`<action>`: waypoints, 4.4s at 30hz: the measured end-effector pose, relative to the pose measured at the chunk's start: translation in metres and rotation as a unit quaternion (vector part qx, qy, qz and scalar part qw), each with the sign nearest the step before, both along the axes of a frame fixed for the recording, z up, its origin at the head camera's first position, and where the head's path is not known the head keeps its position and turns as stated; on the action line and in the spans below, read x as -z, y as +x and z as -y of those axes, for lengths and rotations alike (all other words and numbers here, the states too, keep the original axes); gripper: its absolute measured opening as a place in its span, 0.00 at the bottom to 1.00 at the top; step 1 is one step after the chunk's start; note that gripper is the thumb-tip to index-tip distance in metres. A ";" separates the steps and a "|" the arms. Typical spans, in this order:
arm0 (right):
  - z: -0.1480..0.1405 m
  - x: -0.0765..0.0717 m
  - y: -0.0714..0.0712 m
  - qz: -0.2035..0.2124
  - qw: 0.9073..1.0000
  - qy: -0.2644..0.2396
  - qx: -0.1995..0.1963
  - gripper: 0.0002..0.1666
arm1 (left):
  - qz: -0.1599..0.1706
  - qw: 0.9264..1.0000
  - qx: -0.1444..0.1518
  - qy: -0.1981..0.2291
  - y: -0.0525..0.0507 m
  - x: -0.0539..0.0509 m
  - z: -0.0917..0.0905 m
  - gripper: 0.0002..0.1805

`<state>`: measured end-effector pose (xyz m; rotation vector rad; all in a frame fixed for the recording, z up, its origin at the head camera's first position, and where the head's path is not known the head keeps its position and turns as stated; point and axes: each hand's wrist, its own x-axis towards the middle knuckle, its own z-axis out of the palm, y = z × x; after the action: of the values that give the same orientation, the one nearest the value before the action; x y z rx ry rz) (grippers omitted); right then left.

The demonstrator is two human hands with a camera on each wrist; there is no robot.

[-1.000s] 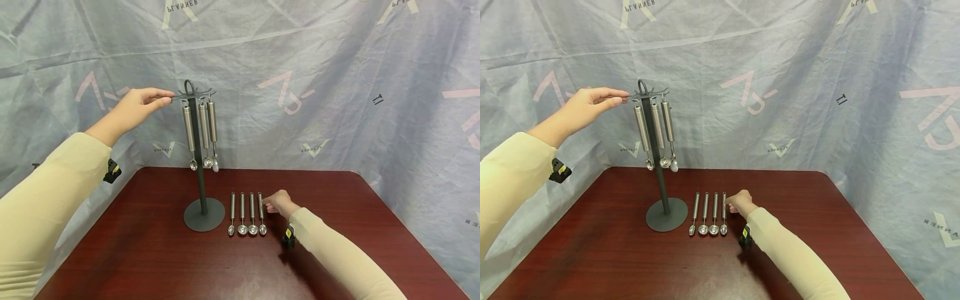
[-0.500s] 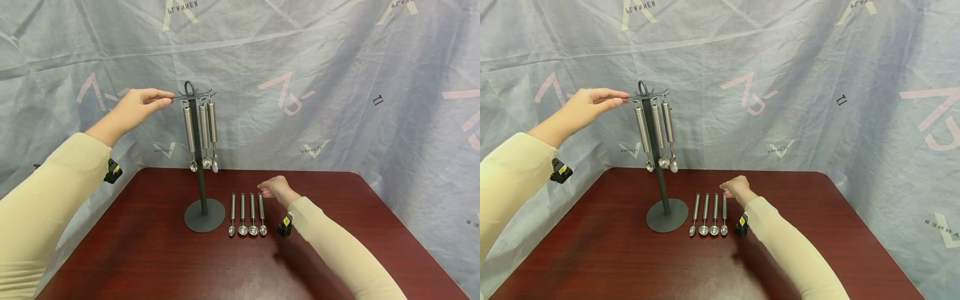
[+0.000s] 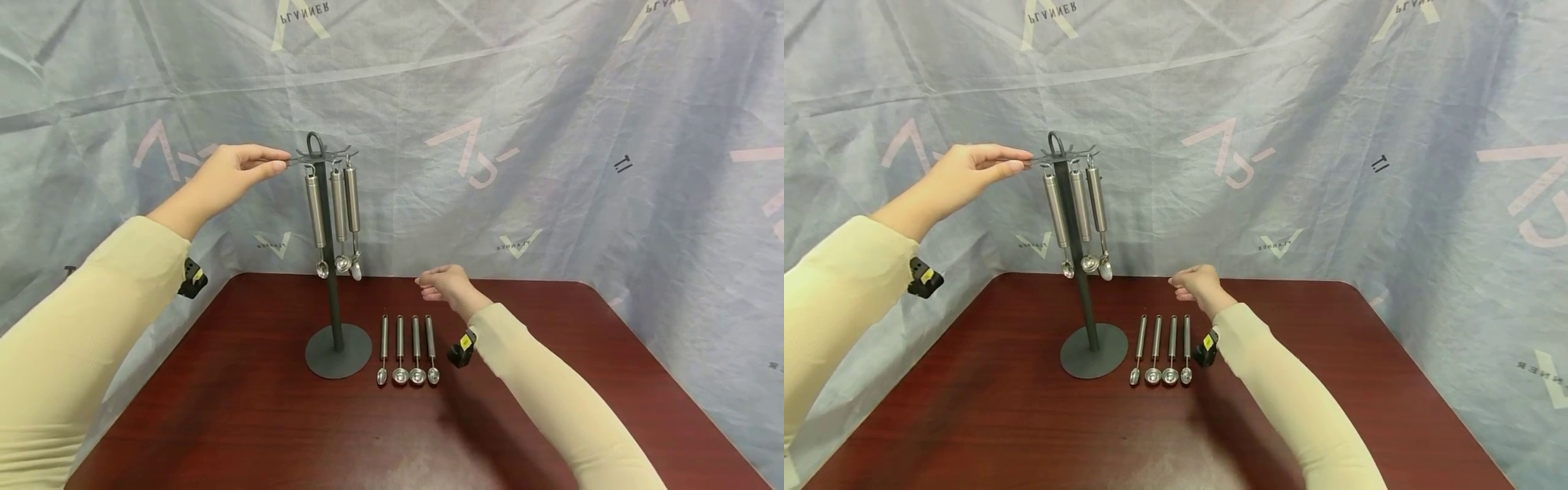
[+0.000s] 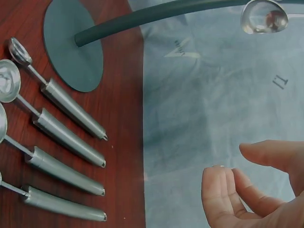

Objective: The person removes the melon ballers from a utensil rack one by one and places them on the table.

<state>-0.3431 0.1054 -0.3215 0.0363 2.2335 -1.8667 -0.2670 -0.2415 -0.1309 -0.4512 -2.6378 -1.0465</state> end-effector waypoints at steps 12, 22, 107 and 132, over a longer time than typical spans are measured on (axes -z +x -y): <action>0.021 -0.045 0.000 -0.090 0.993 -0.076 -0.018 0.22 | 0.012 1.000 -0.008 -0.011 0.003 -0.003 -0.001 0.31; 0.044 -0.078 0.006 -0.149 0.972 -0.173 -0.058 0.22 | 0.012 1.000 -0.016 -0.007 0.003 -0.003 -0.002 0.31; 0.035 -0.071 0.005 -0.232 0.965 -0.124 0.003 0.19 | -0.014 1.000 -0.017 0.005 0.000 0.003 -0.002 0.30; -0.006 -0.036 0.009 -0.144 0.984 -0.099 0.011 0.21 | -0.020 1.000 -0.018 0.005 0.004 0.003 -0.004 0.30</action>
<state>-0.3337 0.1116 -0.2852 -0.2595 2.2148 -2.2210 -0.2626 -0.2373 -0.1340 -0.4170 -2.5934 -1.0293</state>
